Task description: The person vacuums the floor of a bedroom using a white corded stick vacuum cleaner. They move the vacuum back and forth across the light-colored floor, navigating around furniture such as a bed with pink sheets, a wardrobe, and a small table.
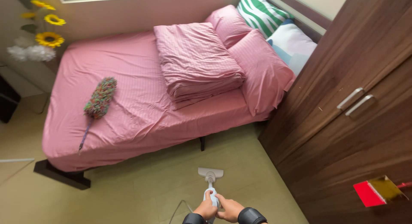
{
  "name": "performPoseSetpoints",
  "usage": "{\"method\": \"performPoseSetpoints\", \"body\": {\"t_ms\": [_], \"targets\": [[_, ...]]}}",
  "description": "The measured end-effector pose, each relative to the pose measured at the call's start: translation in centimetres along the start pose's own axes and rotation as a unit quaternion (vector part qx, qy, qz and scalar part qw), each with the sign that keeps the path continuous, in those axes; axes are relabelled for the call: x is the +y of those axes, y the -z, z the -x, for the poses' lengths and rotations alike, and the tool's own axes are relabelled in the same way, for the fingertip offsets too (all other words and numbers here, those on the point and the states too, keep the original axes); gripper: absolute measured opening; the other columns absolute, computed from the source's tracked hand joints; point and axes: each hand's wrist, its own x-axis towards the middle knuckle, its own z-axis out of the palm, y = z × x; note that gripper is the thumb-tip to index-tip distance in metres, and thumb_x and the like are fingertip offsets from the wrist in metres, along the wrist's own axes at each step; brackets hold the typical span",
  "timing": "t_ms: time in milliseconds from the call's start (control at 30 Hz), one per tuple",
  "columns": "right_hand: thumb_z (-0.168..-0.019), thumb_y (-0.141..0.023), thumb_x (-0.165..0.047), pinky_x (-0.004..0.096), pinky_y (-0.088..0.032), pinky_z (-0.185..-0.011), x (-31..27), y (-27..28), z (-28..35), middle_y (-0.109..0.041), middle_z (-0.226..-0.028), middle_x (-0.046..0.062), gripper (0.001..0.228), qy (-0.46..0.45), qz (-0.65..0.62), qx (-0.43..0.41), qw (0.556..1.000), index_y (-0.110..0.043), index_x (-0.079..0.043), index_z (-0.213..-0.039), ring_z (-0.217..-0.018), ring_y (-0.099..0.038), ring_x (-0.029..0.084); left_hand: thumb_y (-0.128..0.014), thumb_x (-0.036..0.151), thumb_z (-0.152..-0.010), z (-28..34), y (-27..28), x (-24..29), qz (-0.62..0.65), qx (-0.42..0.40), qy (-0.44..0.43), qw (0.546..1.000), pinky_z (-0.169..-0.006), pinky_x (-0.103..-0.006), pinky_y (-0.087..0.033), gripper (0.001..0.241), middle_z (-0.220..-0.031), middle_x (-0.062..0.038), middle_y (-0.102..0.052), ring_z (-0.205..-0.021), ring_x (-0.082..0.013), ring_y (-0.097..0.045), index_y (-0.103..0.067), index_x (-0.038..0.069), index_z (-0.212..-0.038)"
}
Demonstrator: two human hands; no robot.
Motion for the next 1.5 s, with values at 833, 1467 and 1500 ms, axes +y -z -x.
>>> {"method": "performPoseSetpoints", "body": {"t_ms": [833, 1467, 1500], "targets": [[-0.084, -0.079, -0.044, 0.037, -0.046, -0.113, 29.5, -7.6, 17.7, -0.058, -0.147, 0.015, 0.092, -0.165, -0.046, -0.007, 0.985, -0.028, -0.02, -0.156, -0.138, -0.057, 0.03, -0.059, 0.027, -0.079, 10.1, -15.4, 9.1, -0.12, -0.14, 0.021, 0.983, -0.104, -0.0408, -0.051, 0.085, -0.12, -0.031, -0.07, -0.118, -0.0403, -0.067, -0.034, 0.017, -0.159], [-0.063, -0.081, -0.01, 0.037, -0.056, -0.099, 25.1, -8.1, 18.3, -0.075, -0.116, 0.015, 0.055, -0.172, 0.004, 0.021, 0.985, -0.072, -0.012, -0.118, -0.117, -0.069, 0.032, -0.058, 0.013, -0.09, 18.6, -3.4, 7.1, -0.34, 0.064, -0.038, 0.937, -0.094, -0.047, -0.054, 0.038, -0.118, -0.011, -0.071, -0.114, -0.034, -0.064, -0.064, 0.021, -0.126], [-0.063, -0.084, -0.01, 0.036, -0.056, -0.099, 23.2, -7.3, 17.9, -0.075, -0.117, 0.014, 0.06, -0.168, -0.007, 0.016, 0.986, -0.069, -0.012, -0.122, -0.117, -0.069, 0.03, -0.058, 0.013, -0.09, 18.6, -3.5, 6.7, -0.33, 0.071, -0.059, 0.94, -0.093, -0.0473, -0.054, 0.036, -0.116, -0.011, -0.071, -0.113, -0.0342, -0.064, -0.065, 0.021, -0.124]]}}
